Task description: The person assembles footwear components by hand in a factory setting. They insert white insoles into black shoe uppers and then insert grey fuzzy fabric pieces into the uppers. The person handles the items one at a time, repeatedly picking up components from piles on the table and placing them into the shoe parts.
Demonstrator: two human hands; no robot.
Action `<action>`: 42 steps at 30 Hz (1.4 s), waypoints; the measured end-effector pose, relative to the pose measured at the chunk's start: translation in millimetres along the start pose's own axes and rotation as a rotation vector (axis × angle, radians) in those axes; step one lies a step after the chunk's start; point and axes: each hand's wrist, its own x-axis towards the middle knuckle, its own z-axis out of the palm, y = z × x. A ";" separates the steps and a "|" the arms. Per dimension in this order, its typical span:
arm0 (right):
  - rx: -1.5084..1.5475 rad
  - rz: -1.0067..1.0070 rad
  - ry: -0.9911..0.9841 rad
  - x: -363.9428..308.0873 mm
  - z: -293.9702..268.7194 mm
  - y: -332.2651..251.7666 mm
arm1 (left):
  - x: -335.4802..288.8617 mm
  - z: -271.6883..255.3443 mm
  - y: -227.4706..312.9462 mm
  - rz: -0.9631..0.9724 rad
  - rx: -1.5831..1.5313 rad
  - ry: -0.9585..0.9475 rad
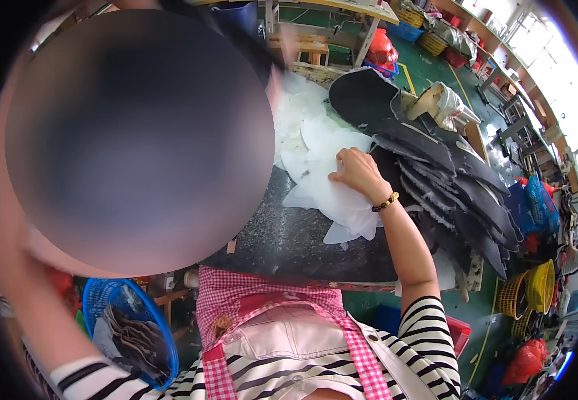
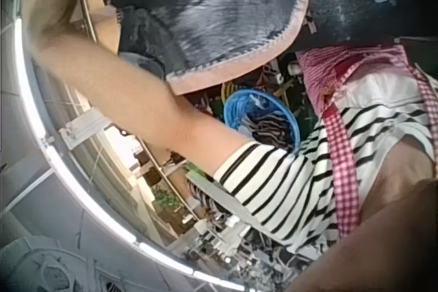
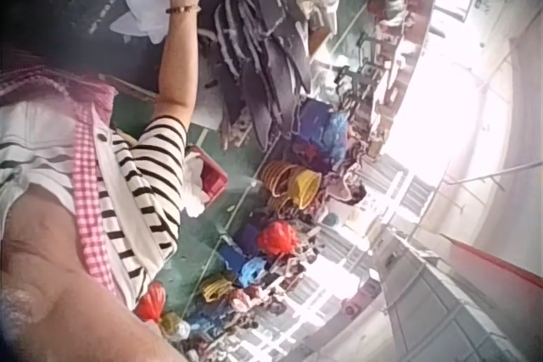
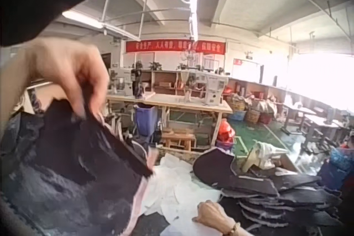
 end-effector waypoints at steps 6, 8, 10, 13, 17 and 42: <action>0.162 0.081 -0.023 6.5 0.0 7.4 | 93.6 248.5 -162.3 0.138 -0.019 -0.546; 0.144 0.113 0.018 12.0 3.3 6.0 | 76.6 281.9 -161.4 -0.017 0.163 -0.284; 0.112 0.133 0.030 18.1 3.2 3.5 | 63.3 298.5 -161.3 0.004 0.305 0.058; 0.116 0.172 -0.161 28.4 -8.5 0.1 | 50.3 332.8 -154.2 0.084 0.453 0.518; 0.057 0.164 -0.208 38.8 -8.3 7.1 | 63.6 371.2 -120.7 0.041 0.657 0.548; 0.624 0.119 0.375 -109.6 -12.4 35.0 | 170.5 463.2 -68.3 0.042 0.871 0.282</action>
